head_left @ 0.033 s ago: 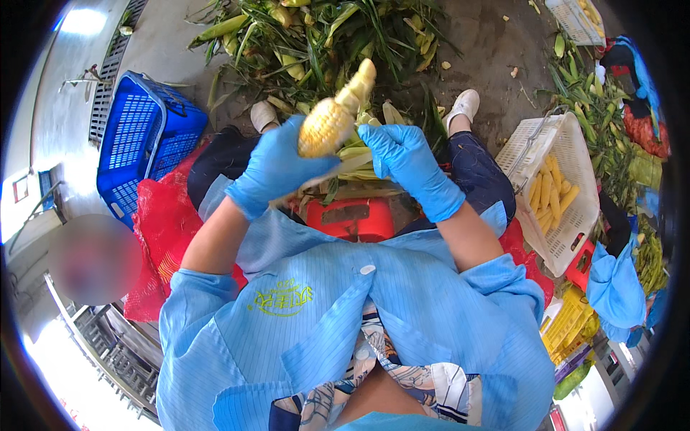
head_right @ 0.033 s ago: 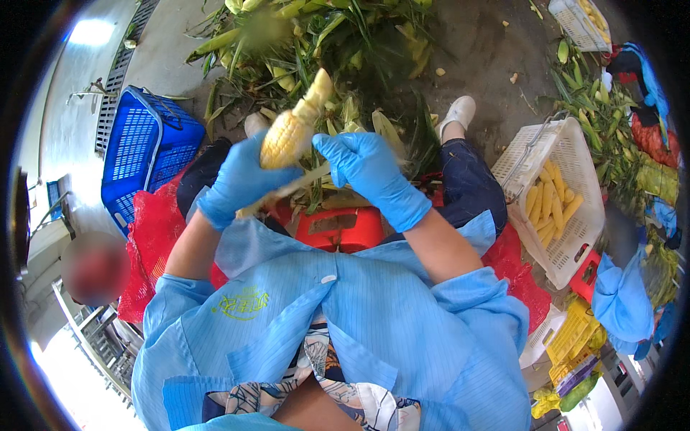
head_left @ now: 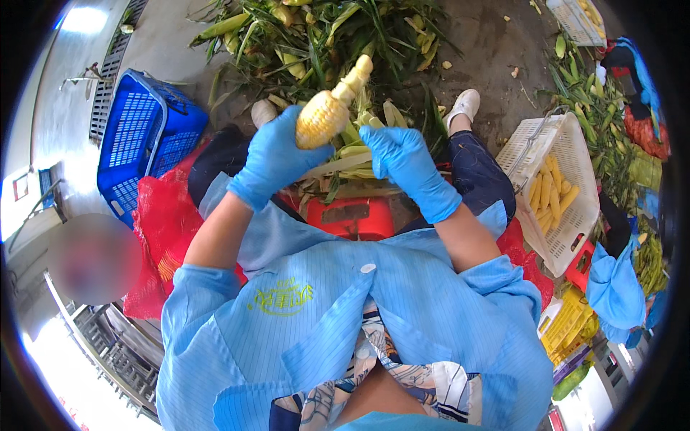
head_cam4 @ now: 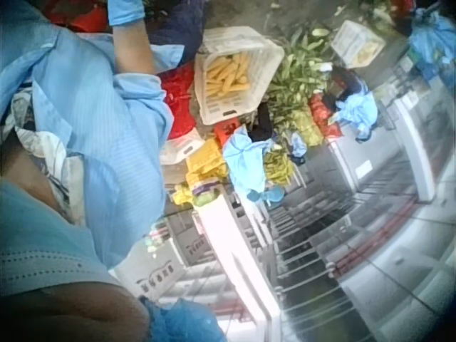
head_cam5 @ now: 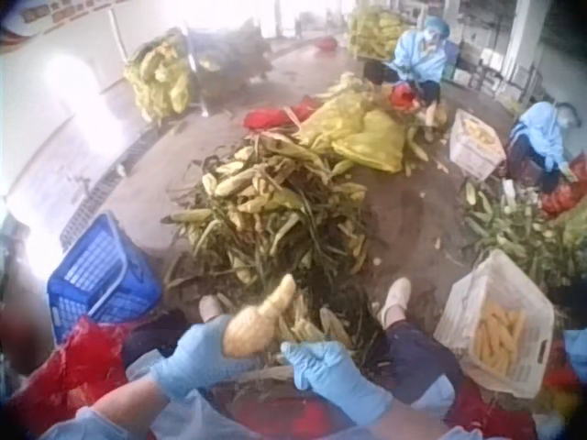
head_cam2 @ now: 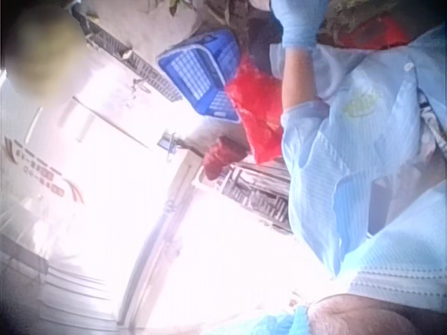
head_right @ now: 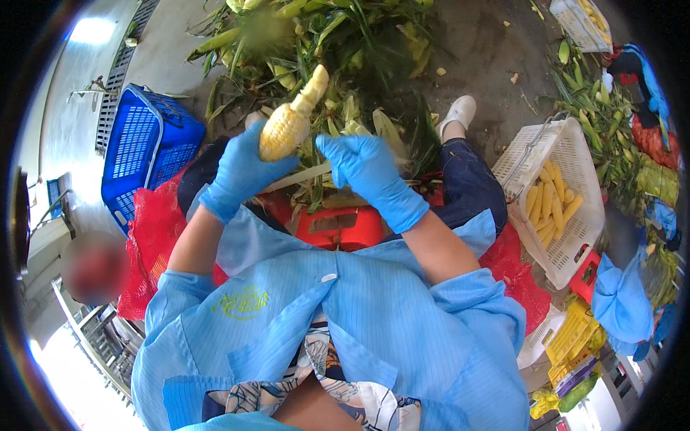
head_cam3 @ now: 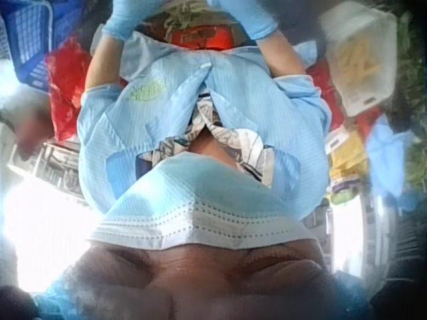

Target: The person sits on a low stool and shucks corn cobs by hand, removing the green husks and silk. They place the cleaned cobs into a white basket and discard the husks onto a pile on the floor.

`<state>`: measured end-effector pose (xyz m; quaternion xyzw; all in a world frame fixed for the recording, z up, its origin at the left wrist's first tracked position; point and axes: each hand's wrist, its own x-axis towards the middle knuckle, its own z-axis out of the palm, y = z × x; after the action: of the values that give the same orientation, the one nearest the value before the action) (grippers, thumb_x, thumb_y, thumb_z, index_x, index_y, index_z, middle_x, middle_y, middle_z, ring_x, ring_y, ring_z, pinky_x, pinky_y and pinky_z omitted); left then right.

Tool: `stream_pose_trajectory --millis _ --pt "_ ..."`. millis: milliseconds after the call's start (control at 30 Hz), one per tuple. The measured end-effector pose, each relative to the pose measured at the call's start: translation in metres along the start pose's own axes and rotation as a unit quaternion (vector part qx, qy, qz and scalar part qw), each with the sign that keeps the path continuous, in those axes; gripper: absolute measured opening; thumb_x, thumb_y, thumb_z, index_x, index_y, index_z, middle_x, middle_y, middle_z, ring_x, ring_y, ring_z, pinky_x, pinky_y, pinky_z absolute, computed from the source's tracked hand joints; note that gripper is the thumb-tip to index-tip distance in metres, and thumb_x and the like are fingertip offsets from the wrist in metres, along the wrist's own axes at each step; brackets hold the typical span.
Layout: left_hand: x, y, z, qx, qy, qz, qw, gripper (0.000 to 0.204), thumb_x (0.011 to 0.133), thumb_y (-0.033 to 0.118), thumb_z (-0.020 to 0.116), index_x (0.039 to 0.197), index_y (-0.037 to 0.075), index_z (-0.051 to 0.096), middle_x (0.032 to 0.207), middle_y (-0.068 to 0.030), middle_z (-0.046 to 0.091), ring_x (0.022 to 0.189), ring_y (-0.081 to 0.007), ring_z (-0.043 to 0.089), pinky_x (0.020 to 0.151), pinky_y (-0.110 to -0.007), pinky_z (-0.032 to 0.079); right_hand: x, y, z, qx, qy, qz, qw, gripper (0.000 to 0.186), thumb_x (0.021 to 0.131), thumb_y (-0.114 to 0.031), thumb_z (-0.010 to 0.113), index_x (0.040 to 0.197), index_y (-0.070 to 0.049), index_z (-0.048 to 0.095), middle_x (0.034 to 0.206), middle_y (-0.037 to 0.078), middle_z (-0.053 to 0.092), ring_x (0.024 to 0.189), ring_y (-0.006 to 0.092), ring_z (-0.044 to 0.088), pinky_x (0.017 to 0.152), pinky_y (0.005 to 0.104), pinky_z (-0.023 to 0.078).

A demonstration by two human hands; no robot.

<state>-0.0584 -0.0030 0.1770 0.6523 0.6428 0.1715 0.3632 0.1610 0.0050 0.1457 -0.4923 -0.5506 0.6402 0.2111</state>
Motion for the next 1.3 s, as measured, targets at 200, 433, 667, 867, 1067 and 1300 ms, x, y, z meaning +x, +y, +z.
stream_pose_trajectory --millis 200,433,667,867,1067,1300 --pt "-0.004 0.006 -0.004 -0.217 -0.2 -0.078 0.952 0.042 0.072 0.023 0.073 0.103 -0.001 0.058 0.082 -0.0071 0.063 0.07 -0.0147 0.061 0.068 -0.026 0.05 -0.013 -0.028 -0.009 -0.508 0.196 -0.341 0.766 0.046 0.077 -0.02 0.061 0.123 -0.018 0.055 0.122 0.005 0.053 0.109 0.0245 0.051 0.091 0.0419 0.039" --pt "-0.017 0.026 0.007 -0.478 -0.422 -0.248 0.729 0.059 0.068 0.021 0.073 0.116 -0.006 0.051 0.089 -0.015 0.063 0.075 -0.0206 0.064 0.064 -0.03 0.054 0.016 -0.006 -0.028 -0.552 0.093 -0.472 0.681 0.037 0.07 -0.015 0.06 0.106 -0.013 0.059 0.084 0.003 0.054 0.075 0.0196 0.054 0.065 0.0325 0.046" --pt "-0.023 0.024 0.023 -0.543 -0.403 -0.27 0.686 0.065 0.072 0.032 0.069 0.119 -0.007 0.047 0.092 -0.0176 0.062 0.073 -0.0204 0.063 0.057 -0.029 0.054 0.023 0.002 -0.032 -0.5 0.086 -0.465 0.726 0.015 0.064 -0.024 0.066 0.073 -0.014 0.059 0.065 0.005 0.057 0.06 0.0224 0.058 0.056 0.0339 0.046" --pt "-0.003 0.043 0.035 -0.744 -0.164 -0.169 0.626 0.06 0.08 0.033 0.062 0.126 -0.002 0.043 0.091 -0.0098 0.059 0.076 -0.0208 0.057 0.069 -0.031 0.05 0.027 0.057 0.007 -0.332 0.29 -0.044 0.897 0.024 0.076 -0.033 0.059 0.076 -0.009 0.063 0.071 0.016 0.063 0.065 0.0327 0.062 0.06 0.0424 0.05" --pt "0.01 0.042 0.04 -0.627 -0.132 -0.099 0.761 0.056 0.085 0.033 0.059 0.126 -0.001 0.044 0.092 -0.0102 0.061 0.074 -0.0182 0.06 0.067 -0.03 0.051 -0.065 0.012 -0.063 -0.25 0.357 -0.037 0.899 0.035 0.071 -0.033 0.074 0.089 -0.007 0.06 0.074 0.014 0.064 0.07 0.0313 0.064 0.061 0.0407 0.05" --pt "0.008 -0.006 0.041 -0.742 -0.227 -0.097 0.623 0.063 0.09 0.044 0.045 0.137 0.004 0.032 0.117 -0.0179 0.054 0.087 -0.0273 0.06 0.074 -0.04 0.053 -0.29 -0.011 -0.136 -0.351 0.576 0.082 0.734 0.034 0.084 -0.038 0.06 0.097 -0.006 0.059 0.082 0.017 0.063 0.073 0.0331 0.062 0.065 0.0397 0.048"
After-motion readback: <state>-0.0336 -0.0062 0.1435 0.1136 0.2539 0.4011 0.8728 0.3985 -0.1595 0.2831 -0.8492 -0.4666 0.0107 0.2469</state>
